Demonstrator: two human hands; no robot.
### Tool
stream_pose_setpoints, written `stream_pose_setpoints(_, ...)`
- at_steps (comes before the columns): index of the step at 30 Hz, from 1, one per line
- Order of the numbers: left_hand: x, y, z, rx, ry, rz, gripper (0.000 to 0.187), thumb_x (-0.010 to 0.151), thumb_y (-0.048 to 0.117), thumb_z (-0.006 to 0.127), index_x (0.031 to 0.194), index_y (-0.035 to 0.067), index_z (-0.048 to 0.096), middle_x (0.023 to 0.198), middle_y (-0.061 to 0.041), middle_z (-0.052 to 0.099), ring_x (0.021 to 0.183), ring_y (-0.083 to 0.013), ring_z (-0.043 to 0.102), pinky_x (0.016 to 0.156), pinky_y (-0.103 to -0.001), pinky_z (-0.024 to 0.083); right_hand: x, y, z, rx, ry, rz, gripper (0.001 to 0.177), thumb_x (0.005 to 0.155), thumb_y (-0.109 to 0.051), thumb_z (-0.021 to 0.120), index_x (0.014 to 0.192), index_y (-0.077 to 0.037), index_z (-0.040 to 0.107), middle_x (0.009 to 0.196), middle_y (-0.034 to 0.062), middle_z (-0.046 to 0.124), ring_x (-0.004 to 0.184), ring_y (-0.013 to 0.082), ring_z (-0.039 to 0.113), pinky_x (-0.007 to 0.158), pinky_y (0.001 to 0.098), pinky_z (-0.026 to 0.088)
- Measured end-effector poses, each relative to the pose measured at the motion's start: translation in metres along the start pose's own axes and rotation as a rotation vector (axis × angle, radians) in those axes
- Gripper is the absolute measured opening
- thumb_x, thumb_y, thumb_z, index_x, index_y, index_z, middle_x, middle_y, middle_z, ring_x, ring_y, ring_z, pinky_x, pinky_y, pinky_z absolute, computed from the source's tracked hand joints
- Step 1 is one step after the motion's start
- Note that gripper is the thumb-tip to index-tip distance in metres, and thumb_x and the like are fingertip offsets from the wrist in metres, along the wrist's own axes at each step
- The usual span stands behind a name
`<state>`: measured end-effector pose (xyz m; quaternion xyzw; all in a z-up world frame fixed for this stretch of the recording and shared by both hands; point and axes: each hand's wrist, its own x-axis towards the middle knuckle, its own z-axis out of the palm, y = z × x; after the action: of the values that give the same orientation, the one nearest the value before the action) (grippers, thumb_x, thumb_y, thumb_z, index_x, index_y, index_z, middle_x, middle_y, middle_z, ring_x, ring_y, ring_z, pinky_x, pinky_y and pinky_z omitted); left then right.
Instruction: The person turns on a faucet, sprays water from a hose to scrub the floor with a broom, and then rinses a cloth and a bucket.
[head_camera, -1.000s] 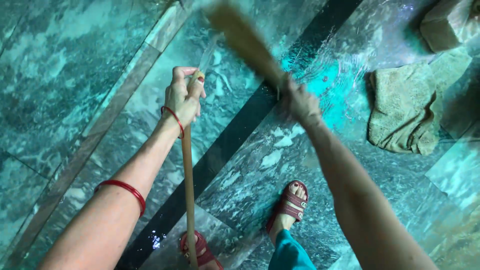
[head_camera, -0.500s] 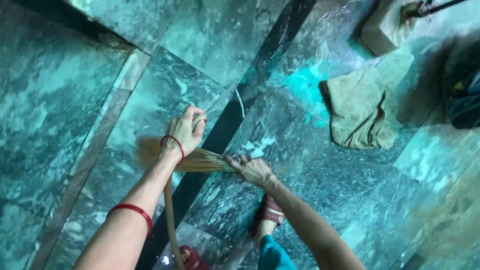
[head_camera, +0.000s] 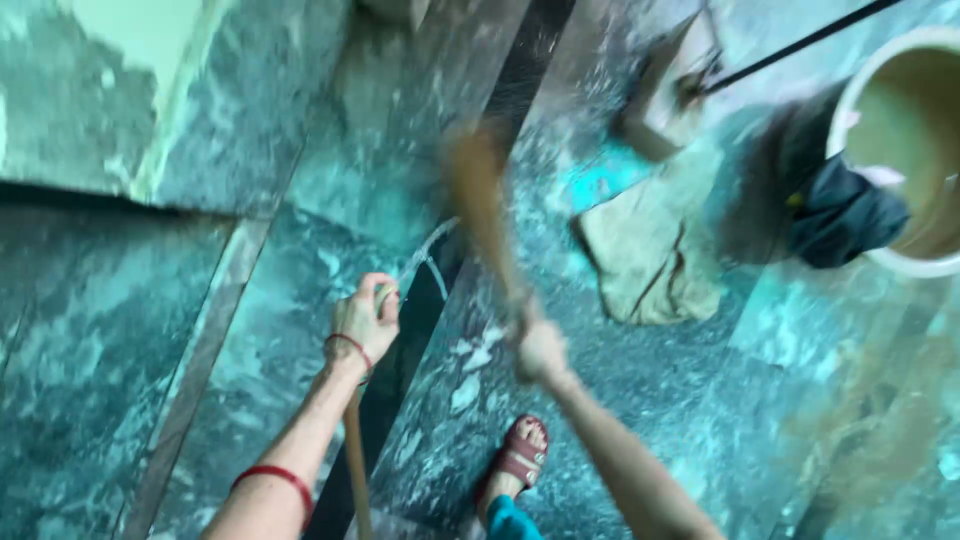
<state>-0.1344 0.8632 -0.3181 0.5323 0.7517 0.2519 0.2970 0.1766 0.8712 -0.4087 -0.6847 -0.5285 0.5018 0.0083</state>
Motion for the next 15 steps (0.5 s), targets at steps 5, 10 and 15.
stream_pose_setpoints(5, 0.072, 0.061, -0.048, 0.145, 0.02, -0.07, 0.022, 0.093, 0.021, 0.065, 0.114, 0.016, 0.06, 0.085, -0.02, 0.073, 0.08, -0.0482, 0.068, 0.072, -0.059, 0.053, -0.022, -0.11, -0.05, -0.921, -0.416, -0.434, 0.064, 0.101, -0.023, 0.048, 0.16, -0.023, 0.022, 0.116, 0.026, 0.064, 0.086, 0.0379, 0.074, 0.072, 0.0495, 0.06)
stream_pose_setpoints(10, 0.149, 0.081, -0.102, 0.18, 0.153, -0.071, 0.021, 0.098, 0.017, 0.061, 0.117, 0.013, 0.055, 0.087, -0.024, 0.071, 0.081, -0.0492, 0.068, 0.072, -0.06, 0.052, 0.079, -0.076, -0.062, -0.83, -0.251, -0.217, 0.06, 0.098, -0.022, 0.05, 0.156, -0.027, 0.035, 0.108, 0.0187, 0.073, 0.09, 0.0359, 0.075, 0.075, 0.0494, 0.061)
stream_pose_setpoints(15, 0.187, 0.088, -0.119, 0.185, 0.213, -0.072, 0.025, 0.099, 0.016, 0.061, 0.122, 0.011, 0.053, 0.088, -0.026, 0.071, 0.082, -0.0527, 0.066, 0.068, -0.062, 0.049, 0.124, -0.086, -0.063, -0.162, 0.288, 0.057, 0.08, 0.097, -0.045, 0.061, 0.158, -0.009, 0.023, 0.098, 0.0343, 0.071, 0.093, 0.0525, 0.068, 0.083, 0.0559, 0.055)
